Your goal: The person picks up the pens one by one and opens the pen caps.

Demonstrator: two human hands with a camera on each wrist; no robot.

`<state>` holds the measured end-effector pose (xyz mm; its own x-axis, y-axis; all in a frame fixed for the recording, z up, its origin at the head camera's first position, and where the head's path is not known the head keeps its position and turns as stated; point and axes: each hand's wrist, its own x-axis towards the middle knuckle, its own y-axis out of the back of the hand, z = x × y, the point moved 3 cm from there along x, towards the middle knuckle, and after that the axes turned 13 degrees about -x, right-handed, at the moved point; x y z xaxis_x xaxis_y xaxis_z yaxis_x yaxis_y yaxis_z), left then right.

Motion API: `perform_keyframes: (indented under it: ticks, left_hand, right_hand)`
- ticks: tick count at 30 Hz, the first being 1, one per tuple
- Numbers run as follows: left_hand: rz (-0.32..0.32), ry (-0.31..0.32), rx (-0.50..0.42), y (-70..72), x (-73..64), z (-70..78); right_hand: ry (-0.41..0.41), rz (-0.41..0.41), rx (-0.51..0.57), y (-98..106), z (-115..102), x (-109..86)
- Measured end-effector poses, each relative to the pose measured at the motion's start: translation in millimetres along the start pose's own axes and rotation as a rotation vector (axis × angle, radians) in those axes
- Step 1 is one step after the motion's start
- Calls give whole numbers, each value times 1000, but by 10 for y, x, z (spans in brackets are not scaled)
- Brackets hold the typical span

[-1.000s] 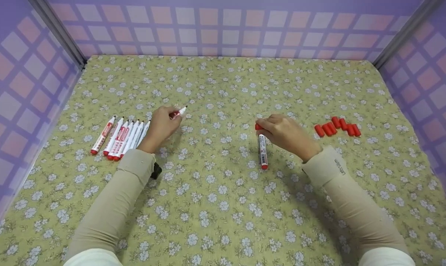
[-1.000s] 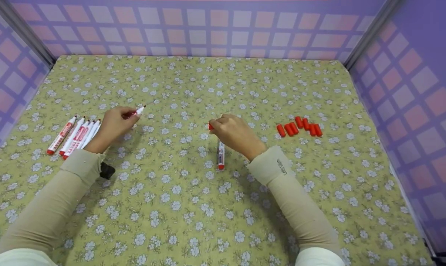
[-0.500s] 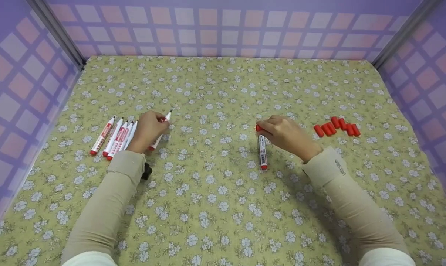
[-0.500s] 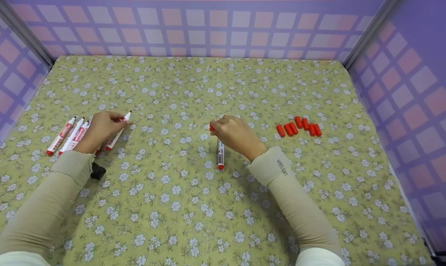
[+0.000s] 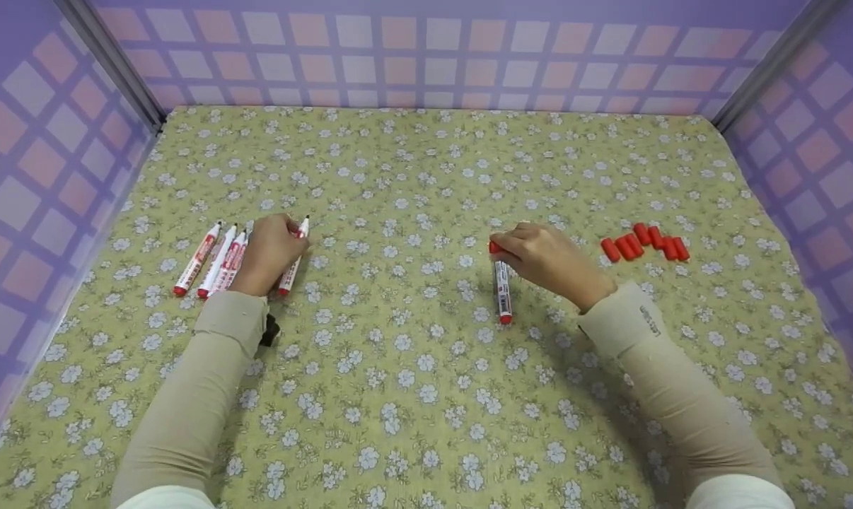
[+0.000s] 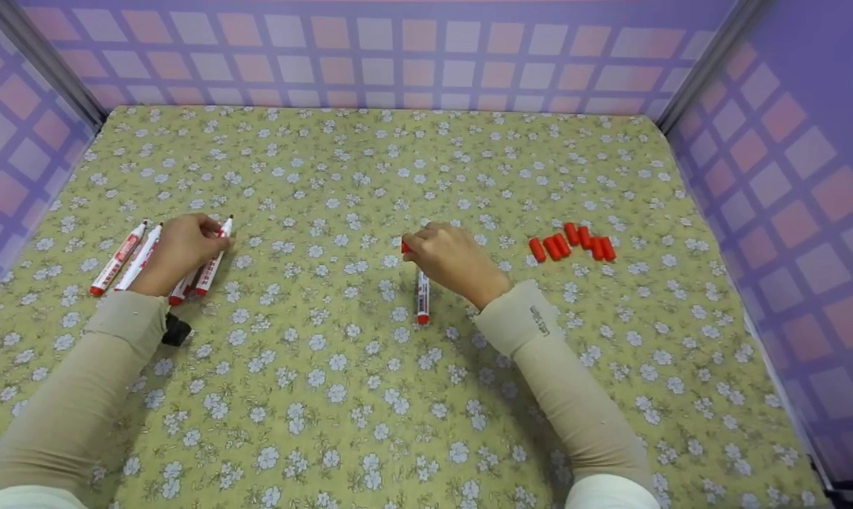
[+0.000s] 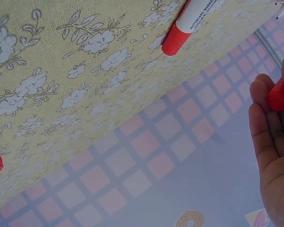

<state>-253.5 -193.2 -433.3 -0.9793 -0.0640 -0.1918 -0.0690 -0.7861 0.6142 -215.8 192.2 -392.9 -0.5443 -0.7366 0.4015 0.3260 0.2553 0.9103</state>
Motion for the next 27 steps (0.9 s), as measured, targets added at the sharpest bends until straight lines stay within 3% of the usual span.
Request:
perform_keyframes:
  ticks: [7, 20, 27]
  left_hand:
    - [-9, 12, 1, 42, -42, -47]
    - [36, -54, 70, 53, -72, -82]
    - [19, -46, 58, 52, -78, -104]
  right_hand:
    - [8, 14, -9, -18, 3, -15]
    - [18, 17, 5, -29, 18, -36]
    - [19, 18, -5, -18, 14, -49]
